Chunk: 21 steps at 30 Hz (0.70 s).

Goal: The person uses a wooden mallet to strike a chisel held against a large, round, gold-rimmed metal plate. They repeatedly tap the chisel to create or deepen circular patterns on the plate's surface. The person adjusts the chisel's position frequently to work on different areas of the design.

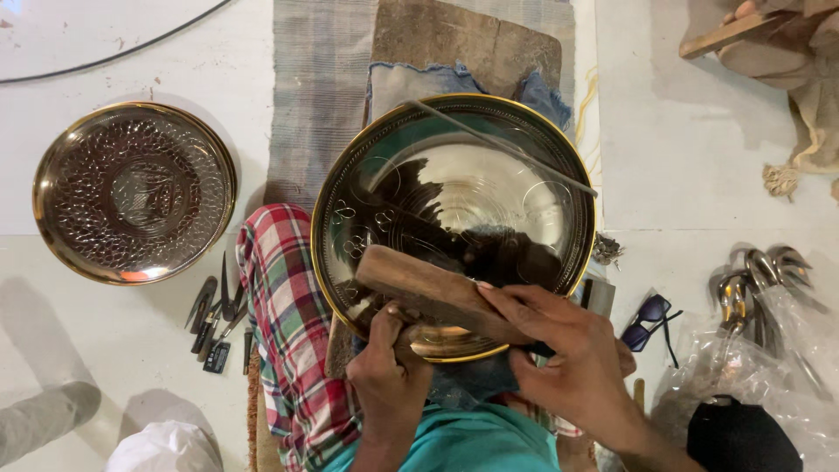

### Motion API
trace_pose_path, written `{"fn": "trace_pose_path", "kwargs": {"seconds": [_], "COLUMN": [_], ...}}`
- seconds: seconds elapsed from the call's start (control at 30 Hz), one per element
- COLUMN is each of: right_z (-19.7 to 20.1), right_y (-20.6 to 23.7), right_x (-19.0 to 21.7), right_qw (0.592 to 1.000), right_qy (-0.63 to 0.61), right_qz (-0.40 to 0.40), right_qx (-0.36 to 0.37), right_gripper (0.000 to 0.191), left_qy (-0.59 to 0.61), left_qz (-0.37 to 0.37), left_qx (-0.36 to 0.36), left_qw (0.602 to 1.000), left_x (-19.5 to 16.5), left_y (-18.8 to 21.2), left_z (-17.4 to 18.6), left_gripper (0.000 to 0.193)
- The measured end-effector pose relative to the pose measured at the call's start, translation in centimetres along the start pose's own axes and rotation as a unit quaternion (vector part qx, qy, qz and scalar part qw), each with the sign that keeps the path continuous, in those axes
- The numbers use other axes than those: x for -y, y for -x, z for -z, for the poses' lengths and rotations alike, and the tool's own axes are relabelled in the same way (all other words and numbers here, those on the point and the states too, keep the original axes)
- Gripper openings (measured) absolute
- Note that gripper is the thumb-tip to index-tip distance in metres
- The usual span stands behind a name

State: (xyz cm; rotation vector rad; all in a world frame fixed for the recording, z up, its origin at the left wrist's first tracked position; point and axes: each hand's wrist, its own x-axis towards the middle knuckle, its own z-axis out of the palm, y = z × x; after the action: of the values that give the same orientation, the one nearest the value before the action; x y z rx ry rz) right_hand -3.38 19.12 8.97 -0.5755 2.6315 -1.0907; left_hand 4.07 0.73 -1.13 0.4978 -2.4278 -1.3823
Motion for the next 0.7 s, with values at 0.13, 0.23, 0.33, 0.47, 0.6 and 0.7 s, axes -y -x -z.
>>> {"fn": "trace_pose_path", "kwargs": {"seconds": [0.13, 0.23, 0.33, 0.47, 0.6, 0.7], "right_z": [2.0, 4.1, 5.5, 5.5, 5.2, 5.2], "right_y": [-3.5, -5.1, -6.3, -6.8, -7.0, -7.4], "right_x": [2.1, 3.3, 3.7, 3.7, 4.1, 4.7], "right_qw": [0.997, 0.984, 0.949, 0.966, 0.951, 0.984], "right_qy": [0.051, 0.117, 0.239, 0.178, 0.205, 0.078], "right_qz": [0.022, 0.034, 0.075, 0.089, 0.179, 0.006], "right_qx": [0.048, 0.128, 0.189, 0.162, 0.146, 0.159], "right_gripper": [0.072, 0.074, 0.088, 0.077, 0.084, 0.086], "left_qy": [0.005, -0.009, -0.021, -0.019, -0.010, 0.004], "left_qz": [-0.012, -0.015, -0.006, -0.044, 0.025, -0.011], "left_qx": [-0.008, -0.013, -0.015, -0.039, 0.000, -0.027], "left_qw": [1.000, 1.000, 1.000, 0.998, 1.000, 1.000], "left_x": [0.5, 0.8, 0.9, 0.6, 0.3, 0.3], "left_y": [0.5, 0.6, 0.5, 0.5, 0.2, 0.3], "left_z": [-0.3, -0.7, -1.0, -1.0, -0.8, -0.9], "left_gripper": [0.045, 0.043, 0.038, 0.034, 0.035, 0.036]}}
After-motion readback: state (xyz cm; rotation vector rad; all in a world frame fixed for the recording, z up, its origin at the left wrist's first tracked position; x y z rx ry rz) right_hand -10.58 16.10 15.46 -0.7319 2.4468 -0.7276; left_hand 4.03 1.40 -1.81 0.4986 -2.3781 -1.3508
